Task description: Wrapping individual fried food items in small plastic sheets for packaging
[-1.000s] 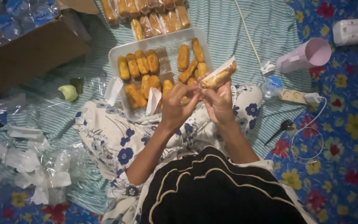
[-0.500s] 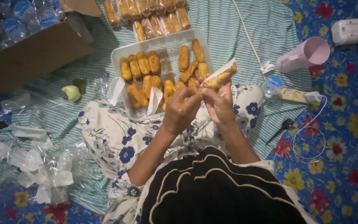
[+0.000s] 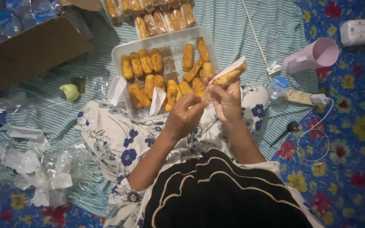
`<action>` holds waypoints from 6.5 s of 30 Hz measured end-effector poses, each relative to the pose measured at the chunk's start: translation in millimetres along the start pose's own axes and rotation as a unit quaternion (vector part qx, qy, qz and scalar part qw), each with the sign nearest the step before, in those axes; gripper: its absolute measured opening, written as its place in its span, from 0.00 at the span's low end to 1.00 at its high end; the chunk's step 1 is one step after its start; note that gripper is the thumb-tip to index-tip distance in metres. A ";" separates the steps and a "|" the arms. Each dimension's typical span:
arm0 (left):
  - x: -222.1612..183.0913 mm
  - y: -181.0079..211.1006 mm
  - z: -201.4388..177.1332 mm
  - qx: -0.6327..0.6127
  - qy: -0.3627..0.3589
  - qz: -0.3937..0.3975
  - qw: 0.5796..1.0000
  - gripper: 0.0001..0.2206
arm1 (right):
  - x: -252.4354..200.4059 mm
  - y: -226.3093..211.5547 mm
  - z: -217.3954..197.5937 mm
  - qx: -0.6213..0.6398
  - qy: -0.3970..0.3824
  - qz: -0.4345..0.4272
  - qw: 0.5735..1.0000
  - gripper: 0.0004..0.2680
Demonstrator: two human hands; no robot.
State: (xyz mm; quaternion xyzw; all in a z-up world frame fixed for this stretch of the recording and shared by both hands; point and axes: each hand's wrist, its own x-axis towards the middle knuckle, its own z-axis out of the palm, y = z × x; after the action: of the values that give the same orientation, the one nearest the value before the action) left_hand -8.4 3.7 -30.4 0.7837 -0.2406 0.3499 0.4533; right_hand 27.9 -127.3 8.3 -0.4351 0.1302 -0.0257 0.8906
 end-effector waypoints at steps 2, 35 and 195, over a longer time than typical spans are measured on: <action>11.8 8.2 -12.9 -0.045 -0.018 -0.036 0.998 0.05 | 4.3 -0.7 -0.7 -0.005 -0.006 -0.003 1.000 0.25; -24.1 -50.1 -25.1 -0.066 -0.221 -0.357 0.905 0.06 | 11.0 -0.3 -21.0 -0.107 -0.167 0.012 0.980 0.32; -5.5 -52.4 -63.2 -0.363 0.063 -0.504 0.781 0.04 | -34.2 24.5 -20.9 -0.064 -0.404 0.325 0.853 0.37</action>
State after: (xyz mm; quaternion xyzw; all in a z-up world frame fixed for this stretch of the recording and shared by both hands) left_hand 3.6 84.4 -41.4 0.5465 0.1088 0.0072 0.8303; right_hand -12.0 -122.7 -16.0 -0.3958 -0.1053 0.4514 0.7927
